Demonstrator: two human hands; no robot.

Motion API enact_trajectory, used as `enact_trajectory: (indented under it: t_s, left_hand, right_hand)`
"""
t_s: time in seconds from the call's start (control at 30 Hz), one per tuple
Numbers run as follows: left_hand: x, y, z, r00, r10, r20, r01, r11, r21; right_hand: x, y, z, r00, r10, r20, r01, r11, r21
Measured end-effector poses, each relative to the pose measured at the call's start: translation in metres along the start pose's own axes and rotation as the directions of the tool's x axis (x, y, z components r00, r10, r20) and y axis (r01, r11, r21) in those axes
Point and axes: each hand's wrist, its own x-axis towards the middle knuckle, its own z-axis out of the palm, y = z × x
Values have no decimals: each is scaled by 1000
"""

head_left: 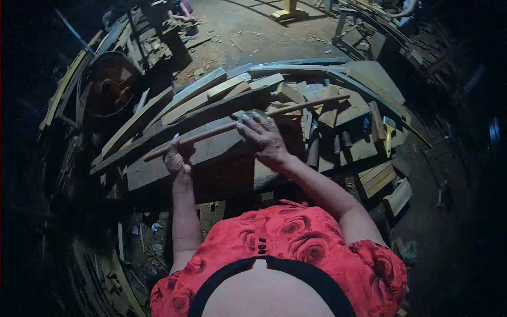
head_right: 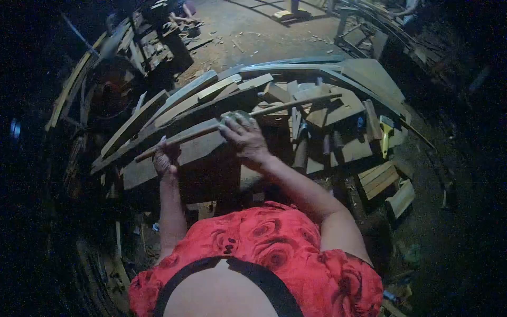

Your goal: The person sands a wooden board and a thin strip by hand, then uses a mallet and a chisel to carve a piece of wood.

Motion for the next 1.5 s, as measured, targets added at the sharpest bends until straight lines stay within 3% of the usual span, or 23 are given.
enact_trajectory:
  t_s: [0.03,0.07,0.13,0.17,0.27,0.33,0.4,0.43,0.47,0.63,0.73,0.8,0.83,0.87,0.9,1.03,1.1,1.17,1.23,1.33,1.37,1.43,1.5]
  left_hand:
    - [2,2,-4,997,-41,60,41,999,0]
    - [-21,11,29,990,23,-139,-14,998,68]
    - [-20,13,31,989,0,-151,7,999,40]
    - [-21,13,29,990,-36,-138,39,999,18]
    - [-35,22,44,990,24,-136,-24,1000,-1]
    - [-36,23,42,990,4,-144,3,999,49]
    - [-32,18,36,992,8,-124,4,995,98]
    - [-33,18,36,993,4,-122,7,996,94]
    - [-33,17,36,991,31,-130,-21,997,74]
    - [-30,13,31,996,-9,-87,5,999,-50]
    - [-27,1,12,988,120,95,-113,991,-76]
    - [-32,4,16,992,108,68,-105,993,-44]
    - [-33,6,18,994,106,40,-106,994,-5]
    - [-28,1,12,994,103,37,-103,995,-10]
    - [-20,-7,1,986,135,98,-128,989,-71]
    - [-37,1,16,967,201,155,-183,975,-123]
    - [-33,-4,13,962,200,187,-176,975,-138]
    - [-30,-3,3,956,208,207,-179,972,-149]
    - [-41,7,11,947,176,270,-210,972,104]
    - [-45,21,25,955,132,265,-177,972,154]
    - [-45,20,25,961,73,267,-112,985,134]
    - [-57,28,35,932,186,312,-243,957,156]
    - [-60,38,38,974,25,225,-36,998,44]
  right_hand:
    - [4,9,-4,998,-60,20,59,998,29]
    - [1,23,-13,999,-31,23,32,999,-22]
    - [-17,102,-16,983,-101,-154,164,860,482]
    - [-26,110,-13,974,126,-188,-155,977,-145]
    - [-22,130,-22,972,76,-221,-153,923,-354]
    - [-11,100,-10,949,291,-119,-313,910,-272]
    - [11,52,15,974,-111,-196,161,952,260]
    - [10,9,27,992,-13,-123,62,913,403]
    - [21,-25,29,997,-57,57,58,998,-14]
    - [30,-44,22,973,-183,138,173,982,82]
    - [-1,24,-2,998,-68,11,64,977,204]
    - [-8,84,-28,986,-28,-166,49,991,126]
    - [-16,102,-46,979,158,-132,-175,975,-134]
    - [-38,157,-47,925,379,-30,-376,923,83]
    - [-47,191,-57,932,359,-50,-357,887,-292]
    - [-57,260,-86,796,605,-17,-596,779,-196]
    - [-55,260,-89,636,769,-69,-766,617,-181]
    - [-52,244,-70,723,685,-92,-685,693,-224]
    - [-52,215,-42,853,503,-136,-519,791,-325]
    - [-7,84,-16,977,165,-136,-177,981,-84]
    - [4,54,-4,990,35,-138,-29,999,45]
    - [21,-18,5,996,35,84,-28,995,-93]
    - [37,-54,22,987,-66,147,66,998,6]
